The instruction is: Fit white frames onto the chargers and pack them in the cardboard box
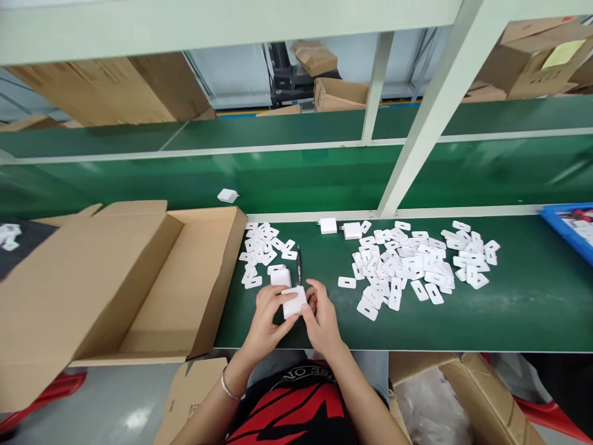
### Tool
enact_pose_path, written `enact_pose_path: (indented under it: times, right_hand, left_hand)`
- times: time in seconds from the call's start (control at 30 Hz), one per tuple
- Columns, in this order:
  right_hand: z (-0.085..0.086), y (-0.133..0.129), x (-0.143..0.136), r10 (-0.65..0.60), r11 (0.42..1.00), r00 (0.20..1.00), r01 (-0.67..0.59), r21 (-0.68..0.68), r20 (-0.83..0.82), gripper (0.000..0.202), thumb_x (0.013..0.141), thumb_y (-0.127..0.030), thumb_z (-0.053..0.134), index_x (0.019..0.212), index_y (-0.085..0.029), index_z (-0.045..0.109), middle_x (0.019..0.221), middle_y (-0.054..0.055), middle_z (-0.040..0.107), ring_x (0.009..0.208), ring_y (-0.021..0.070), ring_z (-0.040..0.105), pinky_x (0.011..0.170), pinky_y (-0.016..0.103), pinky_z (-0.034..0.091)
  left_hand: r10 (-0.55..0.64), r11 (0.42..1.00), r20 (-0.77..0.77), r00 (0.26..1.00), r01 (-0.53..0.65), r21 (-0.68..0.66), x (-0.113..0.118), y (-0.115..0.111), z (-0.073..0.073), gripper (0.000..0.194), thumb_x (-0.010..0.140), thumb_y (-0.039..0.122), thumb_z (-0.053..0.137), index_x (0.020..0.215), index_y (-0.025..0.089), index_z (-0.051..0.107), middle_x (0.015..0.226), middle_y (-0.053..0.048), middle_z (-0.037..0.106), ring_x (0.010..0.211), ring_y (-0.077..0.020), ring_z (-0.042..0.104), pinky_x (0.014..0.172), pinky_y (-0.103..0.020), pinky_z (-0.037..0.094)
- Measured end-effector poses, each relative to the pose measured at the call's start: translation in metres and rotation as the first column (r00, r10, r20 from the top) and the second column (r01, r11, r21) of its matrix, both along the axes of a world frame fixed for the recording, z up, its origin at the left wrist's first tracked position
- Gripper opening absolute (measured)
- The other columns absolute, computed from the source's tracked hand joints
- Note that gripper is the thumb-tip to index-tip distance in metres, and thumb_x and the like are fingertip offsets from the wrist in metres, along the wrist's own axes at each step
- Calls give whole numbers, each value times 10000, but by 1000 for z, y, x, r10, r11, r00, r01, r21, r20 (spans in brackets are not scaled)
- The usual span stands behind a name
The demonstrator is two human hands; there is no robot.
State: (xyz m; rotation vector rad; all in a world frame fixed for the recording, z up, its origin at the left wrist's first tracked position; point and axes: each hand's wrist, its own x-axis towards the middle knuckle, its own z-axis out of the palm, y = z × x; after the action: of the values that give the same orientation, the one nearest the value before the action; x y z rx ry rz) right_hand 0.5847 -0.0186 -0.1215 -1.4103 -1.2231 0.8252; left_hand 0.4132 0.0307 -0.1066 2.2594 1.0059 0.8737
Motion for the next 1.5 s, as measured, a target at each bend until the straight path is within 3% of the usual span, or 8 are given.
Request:
enact_pose_path:
  times: [0.17, 0.4, 0.57, 0.73, 0.87, 1.0, 1.3, 1.5]
  right_hand:
    - [5, -3, 34, -263, 956, 810, 292, 28, 524, 299, 1022, -309, 522, 1277, -197, 631, 1115, 125, 658, 911, 258, 603, 804, 412, 540]
    - [5, -10, 84, -172, 971, 473, 230, 68, 864, 315, 985, -159, 543, 1243, -154, 724, 1227, 187, 634, 975, 324, 539, 838, 471, 502]
    - [2, -9, 92, -183, 976, 535, 200, 86, 825, 140, 982, -214, 618, 1069, -159, 713, 1119, 153, 648, 945, 307, 528, 827, 438, 487]
    - [-1, -9, 78, -210, 974, 656, 205, 96, 725, 119, 971, -85, 559, 976, -177, 634, 1001, 104, 651, 888, 274, 525, 789, 405, 469]
    - [-4, -19, 55, -198, 978, 718, 185, 92, 667, 225, 962, -11, 486, 979, -191, 620, 1011, 88, 638, 875, 253, 546, 784, 393, 476]
    - [-9, -30, 39, -193, 980, 762, 179, 84, 618, 266, 967, -1, 456, 1026, -200, 622, 1017, 78, 630, 870, 236, 578, 750, 363, 491]
    - [-15, -27, 40, -180, 983, 716, 161, 92, 675, 298, 964, -25, 433, 1062, -218, 638, 1018, 76, 651, 836, 227, 634, 702, 351, 523]
    - [-14, -27, 43, -240, 971, 704, 167, 173, 668, 301, 1027, -104, 416, 1198, -237, 625, 1073, 86, 704, 886, 236, 714, 710, 362, 578]
  left_hand:
    - [260, 950, -19, 965, -252, 186, -17, 36, -7, 196, 980, 304, 680, 1128, 234, 572, 1268, -117, 680, 1203, -303, 597, 1075, -522, 406]
    - [166, 986, -158, 973, -159, 56, -25, 53, 0, 205, 1004, 272, 612, 1198, 252, 549, 1436, -112, 639, 1367, -316, 497, 1152, -553, 363]
    - [208, 973, -87, 974, -196, 125, 9, 76, 34, 214, 1015, 302, 562, 1222, 245, 553, 1403, -133, 597, 1365, -312, 502, 1160, -521, 390]
    - [310, 942, -245, 919, -261, 213, 72, 178, 61, 282, 996, 292, 578, 1265, 210, 567, 1389, -159, 560, 1383, -326, 482, 1193, -499, 365]
    - [528, 812, -519, 672, -578, 77, 101, 271, 58, 658, 894, 277, 717, 1485, 181, 444, 1613, -225, 320, 1493, -421, 344, 1202, -548, 337]
    - [468, 772, -591, 657, -630, -88, 97, 314, 44, 638, 846, 314, 753, 1421, 151, 531, 1505, -298, 442, 1415, -524, 428, 1123, -677, 372]
    - [405, 735, -235, 883, -468, -490, 101, 307, 45, 295, 949, 371, 652, 1200, 222, 611, 1245, -173, 675, 1344, -393, 578, 1071, -511, 495]
    - [372, 629, 262, 890, -35, -777, 108, 244, 83, 457, 1017, 501, 417, 1224, 141, 609, 1125, -184, 755, 1006, -263, 765, 860, -371, 602]
